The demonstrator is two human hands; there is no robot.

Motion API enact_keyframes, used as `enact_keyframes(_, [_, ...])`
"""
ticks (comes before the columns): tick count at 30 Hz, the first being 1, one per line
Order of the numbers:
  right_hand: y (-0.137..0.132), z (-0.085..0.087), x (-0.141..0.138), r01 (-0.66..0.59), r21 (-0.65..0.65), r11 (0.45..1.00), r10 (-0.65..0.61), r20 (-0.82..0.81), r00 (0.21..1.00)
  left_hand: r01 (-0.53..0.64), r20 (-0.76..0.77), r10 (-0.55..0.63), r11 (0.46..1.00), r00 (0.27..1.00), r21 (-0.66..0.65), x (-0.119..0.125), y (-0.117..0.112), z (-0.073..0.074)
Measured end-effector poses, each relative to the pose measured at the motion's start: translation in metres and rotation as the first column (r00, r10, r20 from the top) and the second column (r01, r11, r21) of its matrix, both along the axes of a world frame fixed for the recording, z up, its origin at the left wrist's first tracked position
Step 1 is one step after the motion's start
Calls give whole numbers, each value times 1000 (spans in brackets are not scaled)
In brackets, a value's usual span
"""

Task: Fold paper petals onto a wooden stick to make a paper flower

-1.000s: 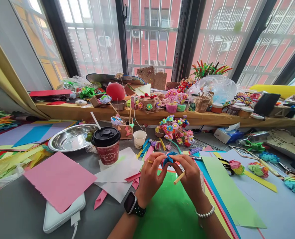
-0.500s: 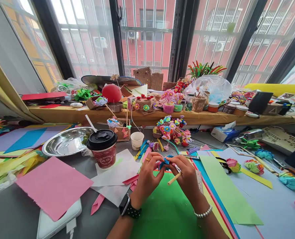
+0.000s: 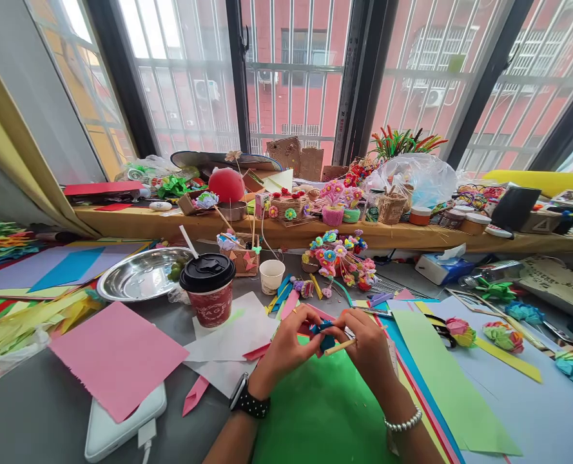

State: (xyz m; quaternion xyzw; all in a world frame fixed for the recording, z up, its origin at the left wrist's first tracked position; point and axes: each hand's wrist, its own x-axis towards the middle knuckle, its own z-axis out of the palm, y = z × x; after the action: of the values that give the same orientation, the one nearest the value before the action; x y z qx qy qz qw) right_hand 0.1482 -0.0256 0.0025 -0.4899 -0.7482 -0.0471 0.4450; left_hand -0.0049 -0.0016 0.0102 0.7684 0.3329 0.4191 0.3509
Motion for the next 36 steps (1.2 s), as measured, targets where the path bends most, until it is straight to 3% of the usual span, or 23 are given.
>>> enact_keyframes(7, [0, 5, 1, -28, 6, 1000, 28, 21, 999, 60, 50, -53, 987, 997, -148, -3, -2, 4])
enact_keyframes(11, [-1, 9, 3, -108, -89, 990, 104, -50, 993, 123, 105, -96, 947, 990, -297, -4, -2, 6])
enact_keyframes(17, [-3, 12, 8, -190, -273, 943, 177, -72, 982, 235, 205, -155, 855, 966, -463, -6, 7, -6])
enact_keyframes(21, [-4, 14, 12, -239, -325, 915, 229, -69, 971, 277, 234, -182, 826, 955, -490, -7, 10, -9])
enact_keyframes(28, [-2, 11, 10, -230, -348, 909, 221, -66, 973, 226, 216, -143, 874, 966, -431, -7, 8, -5])
enact_keyframes(36, [-1, 7, 4, -196, -312, 930, 181, -75, 981, 196, 207, -118, 889, 971, -414, -6, 12, -14])
